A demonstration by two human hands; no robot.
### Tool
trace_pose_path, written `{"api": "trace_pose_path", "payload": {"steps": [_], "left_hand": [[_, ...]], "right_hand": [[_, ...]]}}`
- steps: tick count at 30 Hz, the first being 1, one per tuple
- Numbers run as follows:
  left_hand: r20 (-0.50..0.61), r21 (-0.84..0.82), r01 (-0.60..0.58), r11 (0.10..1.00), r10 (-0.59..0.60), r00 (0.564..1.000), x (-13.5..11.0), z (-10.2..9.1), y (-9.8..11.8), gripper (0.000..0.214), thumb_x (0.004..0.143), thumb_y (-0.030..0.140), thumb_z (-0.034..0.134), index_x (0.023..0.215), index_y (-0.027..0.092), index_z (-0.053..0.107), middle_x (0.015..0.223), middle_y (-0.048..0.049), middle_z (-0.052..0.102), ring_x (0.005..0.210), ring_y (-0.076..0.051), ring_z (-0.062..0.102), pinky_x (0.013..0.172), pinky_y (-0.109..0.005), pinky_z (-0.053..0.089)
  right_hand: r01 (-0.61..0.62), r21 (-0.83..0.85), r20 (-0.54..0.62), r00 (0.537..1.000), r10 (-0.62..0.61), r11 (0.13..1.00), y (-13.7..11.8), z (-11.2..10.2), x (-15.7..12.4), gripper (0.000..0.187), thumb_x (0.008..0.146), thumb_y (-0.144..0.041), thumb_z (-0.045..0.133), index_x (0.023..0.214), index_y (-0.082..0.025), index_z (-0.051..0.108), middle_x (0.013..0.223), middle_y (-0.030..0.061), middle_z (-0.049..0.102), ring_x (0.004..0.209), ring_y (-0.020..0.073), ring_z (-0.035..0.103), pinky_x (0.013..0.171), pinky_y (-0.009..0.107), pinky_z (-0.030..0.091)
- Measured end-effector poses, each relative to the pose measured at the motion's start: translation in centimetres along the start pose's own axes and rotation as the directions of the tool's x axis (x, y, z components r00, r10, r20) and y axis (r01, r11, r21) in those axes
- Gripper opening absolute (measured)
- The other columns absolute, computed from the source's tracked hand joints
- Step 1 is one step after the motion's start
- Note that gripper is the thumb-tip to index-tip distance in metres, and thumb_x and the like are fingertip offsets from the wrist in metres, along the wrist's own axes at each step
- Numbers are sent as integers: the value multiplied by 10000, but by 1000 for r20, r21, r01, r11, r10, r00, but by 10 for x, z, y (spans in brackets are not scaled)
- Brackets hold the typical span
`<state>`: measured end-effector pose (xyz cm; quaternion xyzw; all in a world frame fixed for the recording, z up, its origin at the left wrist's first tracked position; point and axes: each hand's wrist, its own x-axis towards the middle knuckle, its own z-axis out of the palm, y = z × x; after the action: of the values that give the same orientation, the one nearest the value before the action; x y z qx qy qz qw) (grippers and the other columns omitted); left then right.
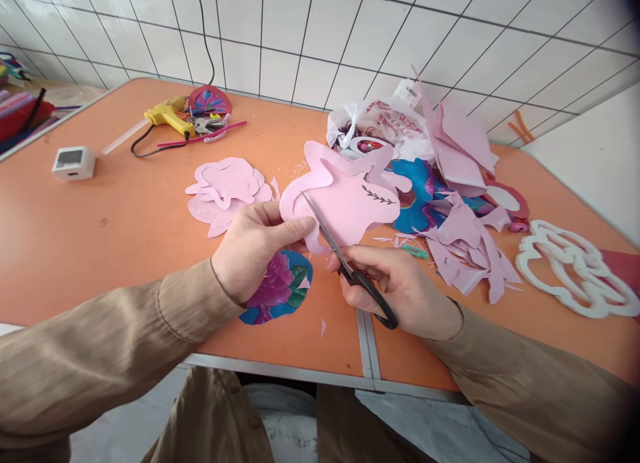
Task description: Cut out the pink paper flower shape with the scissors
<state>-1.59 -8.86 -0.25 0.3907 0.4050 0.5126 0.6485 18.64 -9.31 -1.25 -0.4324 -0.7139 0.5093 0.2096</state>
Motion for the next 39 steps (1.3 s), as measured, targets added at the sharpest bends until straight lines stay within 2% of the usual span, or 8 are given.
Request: {"api": "trace_pose_path", "payload": {"steps": [5,11,24,29,33,39], "left_hand": [[-12,46,8,999,-8,1000,1,-2,0,157,704,254,794,639,127,726,641,-72,693,584,-143,609,606,-269,486],[-34,59,-3,998,5,999,2,-4,2,154,682,214,801,594,137,701,569,-35,656,514,-108,552,517,-233,427],[-11,164,-5,986,7,1000,4,-6,8,169,634,257,852,632,132,738,586,-43,678,505,-117,568,507,-233,448],[12,208,-4,978,2,1000,6,-8,7,173,655,245,843,588,139,724,547,-37,659,482,-107,553,481,-217,427],[47,207,12,978,-22,999,7,-10,6,167,673,224,831,570,144,726,522,-42,652,459,-104,545,468,-217,422],[60,226,86,970,-102,993,8,-11,7,143,675,213,817,591,133,733,578,-64,694,485,-115,593,506,-220,474]], "right_hand": [[-11,-19,8,1000,11,1000,-2,-1,0,465,741,-628,730,876,-195,624,601,-43,446,556,117,383,514,266,321],[-2,-22,26,1000,2,1000,-4,-2,-1,550,729,-717,694,852,-187,611,594,-33,474,537,121,406,507,282,328],[89,-70,16,996,-88,994,-3,-7,-1,445,755,-618,735,841,-190,651,610,-27,509,539,112,409,486,265,334],[71,-44,69,995,-68,997,-2,-10,-2,430,773,-606,720,842,-192,627,593,-39,474,524,111,408,488,276,309],[39,-36,115,993,-34,999,-1,-15,-4,383,782,-546,722,866,-188,614,587,-51,427,527,112,392,498,281,307],[53,-72,148,988,-42,996,1,-22,-5,347,806,-492,704,918,-169,651,631,-28,443,556,119,421,521,288,340]]}}
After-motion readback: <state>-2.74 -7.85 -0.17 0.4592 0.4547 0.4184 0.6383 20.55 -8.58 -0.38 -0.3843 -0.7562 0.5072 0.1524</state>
